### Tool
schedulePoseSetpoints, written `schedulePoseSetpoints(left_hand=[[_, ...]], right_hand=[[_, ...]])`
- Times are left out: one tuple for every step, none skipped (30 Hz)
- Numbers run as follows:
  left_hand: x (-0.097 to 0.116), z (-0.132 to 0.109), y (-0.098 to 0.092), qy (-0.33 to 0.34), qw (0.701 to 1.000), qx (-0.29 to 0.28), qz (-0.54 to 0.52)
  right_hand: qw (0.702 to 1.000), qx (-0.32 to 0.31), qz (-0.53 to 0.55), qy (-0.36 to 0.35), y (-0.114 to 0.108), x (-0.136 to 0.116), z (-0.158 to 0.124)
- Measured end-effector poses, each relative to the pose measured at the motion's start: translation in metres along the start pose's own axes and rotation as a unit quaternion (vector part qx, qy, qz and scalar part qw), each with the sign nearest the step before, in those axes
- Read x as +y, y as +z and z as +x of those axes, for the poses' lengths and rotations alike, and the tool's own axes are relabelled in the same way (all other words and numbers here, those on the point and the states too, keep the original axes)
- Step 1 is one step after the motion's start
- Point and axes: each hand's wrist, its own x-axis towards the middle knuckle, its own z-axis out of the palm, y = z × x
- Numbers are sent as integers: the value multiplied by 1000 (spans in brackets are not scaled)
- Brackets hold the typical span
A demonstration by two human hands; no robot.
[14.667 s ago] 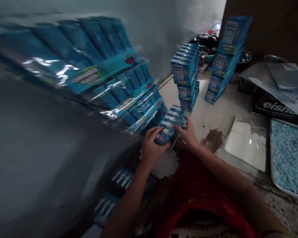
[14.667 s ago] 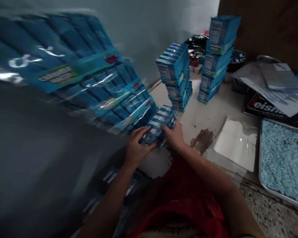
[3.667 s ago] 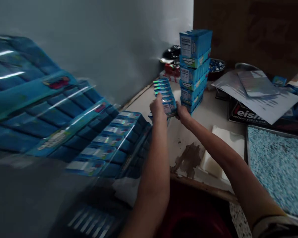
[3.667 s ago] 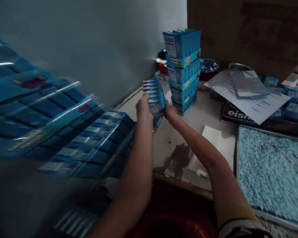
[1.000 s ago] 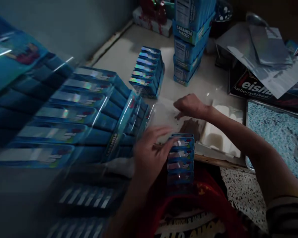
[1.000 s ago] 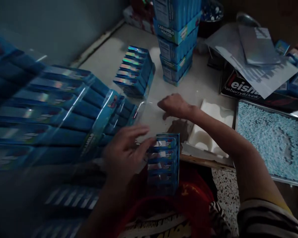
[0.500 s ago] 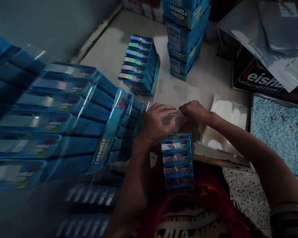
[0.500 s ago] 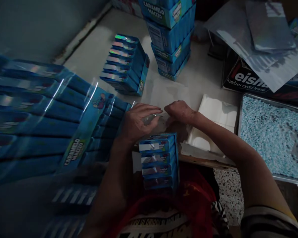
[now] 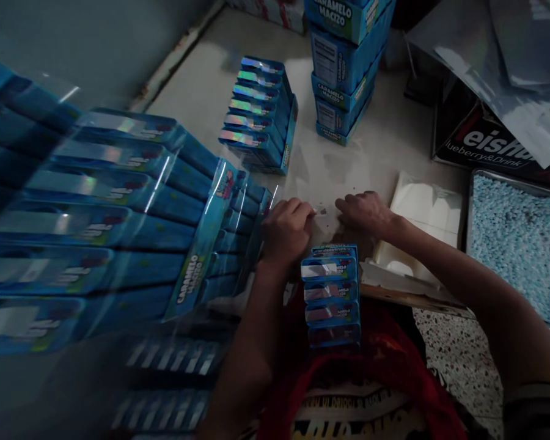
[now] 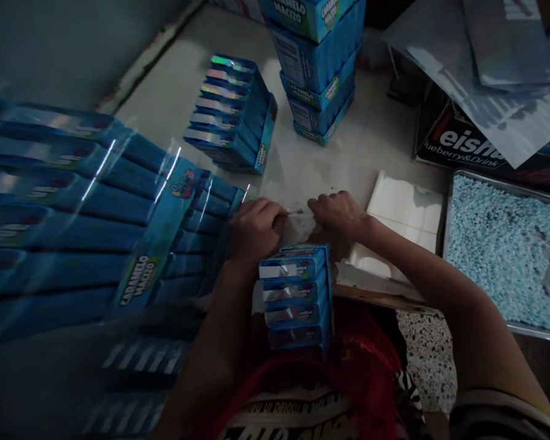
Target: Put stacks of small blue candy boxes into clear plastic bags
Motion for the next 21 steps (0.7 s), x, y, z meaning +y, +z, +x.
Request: schedulePoseSetpoints(left_hand=[[0, -7, 2, -1, 1000, 14, 13], [1, -15, 3, 2, 999, 26, 31], [2, -23, 5, 8, 998, 38, 56], [5, -31, 6, 15, 995, 49, 80], [8, -38, 6, 20, 993, 58, 100], [10, -44, 5, 21, 992, 63, 112], [13, -48, 3, 20, 991, 61, 117], [15, -50, 0, 18, 992, 51, 115], [16, -51, -6, 16, 994, 30, 105], [17, -50, -13, 18, 996, -2, 86], [16, -49, -21, 23, 997, -39, 60], [15, -47, -32, 30, 997, -72, 29], [15, -46, -42, 34, 995, -94, -2], [15, -46, -53, 34, 994, -100, -24], [16, -47, -63, 30, 995, -90, -37], [19, -50, -72, 19, 997, -67, -45], [24, -54, -78, -1, 998, -36, -54], [29, -58, -82, -26, 997, -1, -67], [36, -63, -84, -56, 994, 36, -88], [43, -68, -83, -86, 987, 77, -114], [49, -73, -80, -114, 976, 121, -138]], right_hand=[[1000, -1, -10, 14, 1, -2, -8], [999, -5, -16, 27, 2, -3, -18], [999, -13, -15, 38, 4, -5, -27], [999, -25, -8, 46, 6, -7, -36], [998, -36, 5, 53, 7, -9, -44], [997, -47, 19, 61, 9, -12, -50], [995, -56, 34, 70, 9, -15, -55], [993, -62, 47, 83, 9, -17, -59], [991, -65, 58, 99, 7, -20, -61], [989, -66, 64, 116, 3, -23, -62], [987, -65, 67, 131, -2, -26, -63], [986, -62, 67, 140, -8, -29, -64], [986, -56, 64, 141, -15, -32, -66], [988, -48, 62, 136, -22, -36, -70], [989, -34, 60, 128, -28, -41, -74], [991, -13, 60, 120, -32, -47, -80], [991, 17, 63, 117, -35, -53, -86], [989, 52, 69, 119, -36, -60, -92], [985, 90, 77, 128, -35, -68, -98], [977, 131, 86, 143, -33, -75, -104], [968, 169, 97, 160, -28, -81, -108]])
